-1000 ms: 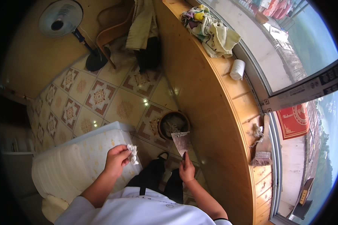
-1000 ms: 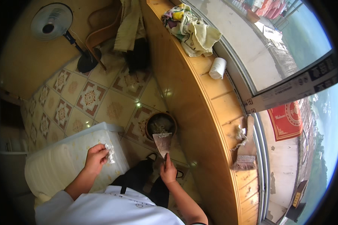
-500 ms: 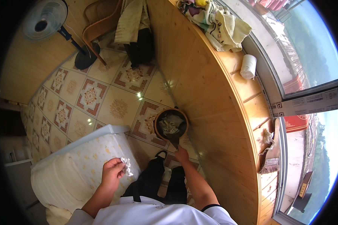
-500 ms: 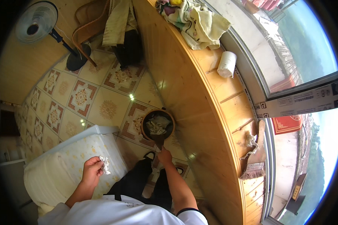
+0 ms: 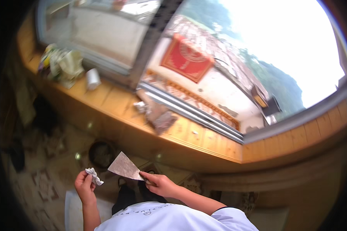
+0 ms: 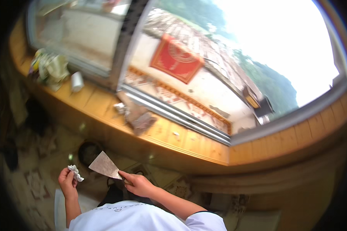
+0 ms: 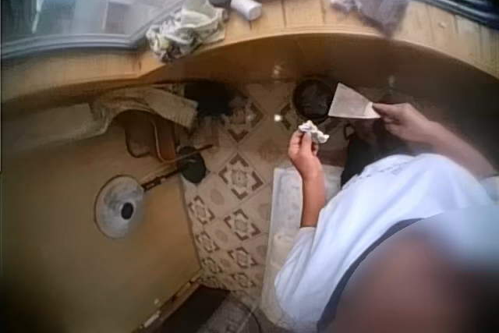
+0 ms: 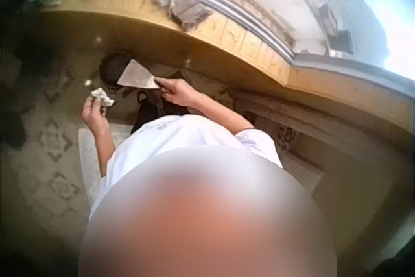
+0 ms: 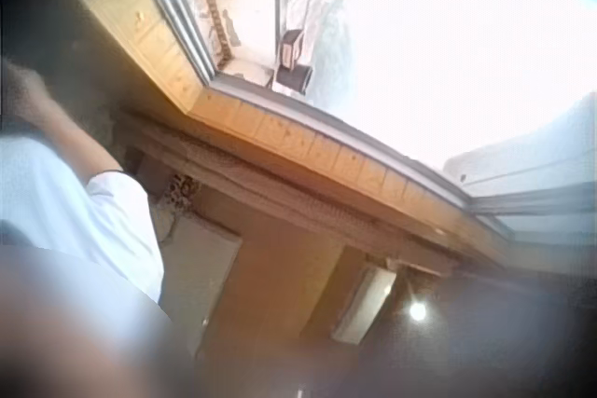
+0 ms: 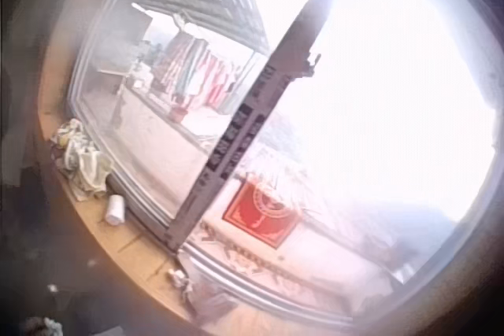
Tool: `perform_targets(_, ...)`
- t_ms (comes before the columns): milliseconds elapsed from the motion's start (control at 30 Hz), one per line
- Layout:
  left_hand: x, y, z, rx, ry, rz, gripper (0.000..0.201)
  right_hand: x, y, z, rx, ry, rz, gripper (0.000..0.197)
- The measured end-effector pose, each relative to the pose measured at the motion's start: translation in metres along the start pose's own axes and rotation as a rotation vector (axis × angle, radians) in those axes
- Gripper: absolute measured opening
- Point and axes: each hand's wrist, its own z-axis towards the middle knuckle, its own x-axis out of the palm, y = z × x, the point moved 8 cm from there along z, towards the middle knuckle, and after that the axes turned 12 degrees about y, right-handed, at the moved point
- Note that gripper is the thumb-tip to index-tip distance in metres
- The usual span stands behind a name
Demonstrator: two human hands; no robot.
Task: The person uses a metal scraper to remove debris from a window track and wipes the area with a cloth. The person repeatedly scrapes along the track and wipes away the loosened material.
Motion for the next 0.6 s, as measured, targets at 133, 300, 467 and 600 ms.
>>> perform_targets(133,0.083,-0.004,0.025,0.015,0.167,0.063,0.01,-0.061,0.001,-0.098,-0.049,-0.359,0.045,0.059)
perform_targets(300,0.177,0.001,0.032,-0.042,0.337,0.039,0.009,-0.13,-0.027,-0.197,0.144,-0.723,0.149,0.053)
perform_targets(467,0.262,0.011,0.043,-0.053,0.43,0.068,0.011,-0.191,-0.084,-0.255,0.454,-0.763,0.266,0.05)
perform_targets(600,0.316,0.018,0.045,0.005,0.474,0.122,0.011,-0.237,-0.113,-0.266,0.463,-0.672,0.28,0.054)
